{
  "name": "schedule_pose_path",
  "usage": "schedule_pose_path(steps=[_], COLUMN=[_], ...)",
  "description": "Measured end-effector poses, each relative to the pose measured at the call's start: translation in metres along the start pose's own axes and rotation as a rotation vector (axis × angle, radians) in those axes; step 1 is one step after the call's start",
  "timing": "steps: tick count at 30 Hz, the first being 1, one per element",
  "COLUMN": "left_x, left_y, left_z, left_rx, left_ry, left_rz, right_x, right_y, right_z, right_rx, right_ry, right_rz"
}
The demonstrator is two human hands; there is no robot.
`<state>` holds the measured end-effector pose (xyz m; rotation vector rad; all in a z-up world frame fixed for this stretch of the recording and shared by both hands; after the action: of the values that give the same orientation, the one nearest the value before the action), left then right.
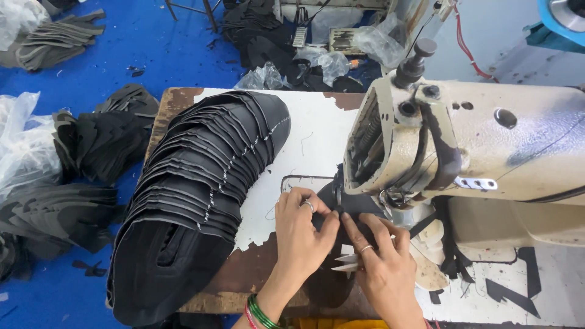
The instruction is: The person operates a sewing machine to stitch black shoe parts, repeatedly picking up items from a stack, guiding them through the machine, and placing the finished pieces onto a growing pile. The camera frequently shakes during these transitions.
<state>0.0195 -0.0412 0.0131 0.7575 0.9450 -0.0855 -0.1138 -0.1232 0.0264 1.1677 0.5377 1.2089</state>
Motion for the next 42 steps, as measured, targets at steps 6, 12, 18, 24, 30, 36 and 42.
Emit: schedule_pose_path(steps=[6,12,18,24,30,36,42], left_x=[0.002,0.033,0.037,0.037,0.038,0.043,0.043], left_y=[0.015,-0.001,-0.007,-0.009,-0.009,-0.012,-0.013], left_z=[0.016,0.033,0.037,0.035,0.037,0.039,0.039], left_rx=[0.028,0.448,0.57,0.56,0.582,0.59,0.59], left_ry=[-0.061,0.2,0.285,0.283,0.305,0.306,0.326], left_rz=[0.057,-0.321,-0.384,-0.415,-0.43,-0.523,-0.555], right_x=[0.005,0.009,0.005,0.004,0.006,0.009,0.008], right_y=[0.002,-0.001,-0.008,-0.009,-0.01,-0.011,-0.011], right_z=[0.002,0.003,0.0,0.0,0.001,0.004,0.007], right_rx=[0.053,0.044,0.042,0.083,0.098,0.095,0.082], right_ry=[0.019,0.01,0.025,0.014,0.006,0.027,-0.005], right_rz=[-0.051,-0.038,0.001,-0.032,-0.014,-0.061,-0.029])
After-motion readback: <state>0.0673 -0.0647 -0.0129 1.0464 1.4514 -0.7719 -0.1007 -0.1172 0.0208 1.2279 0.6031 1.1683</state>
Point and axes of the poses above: each hand's wrist, its own z-axis towards the middle knuckle, its own y-axis out of the back of the hand, x = y × z, the point moved 4 cm from there along z, towards the middle knuckle, and after that the axes turned 6 degrees about x, right-handed, at the moved point
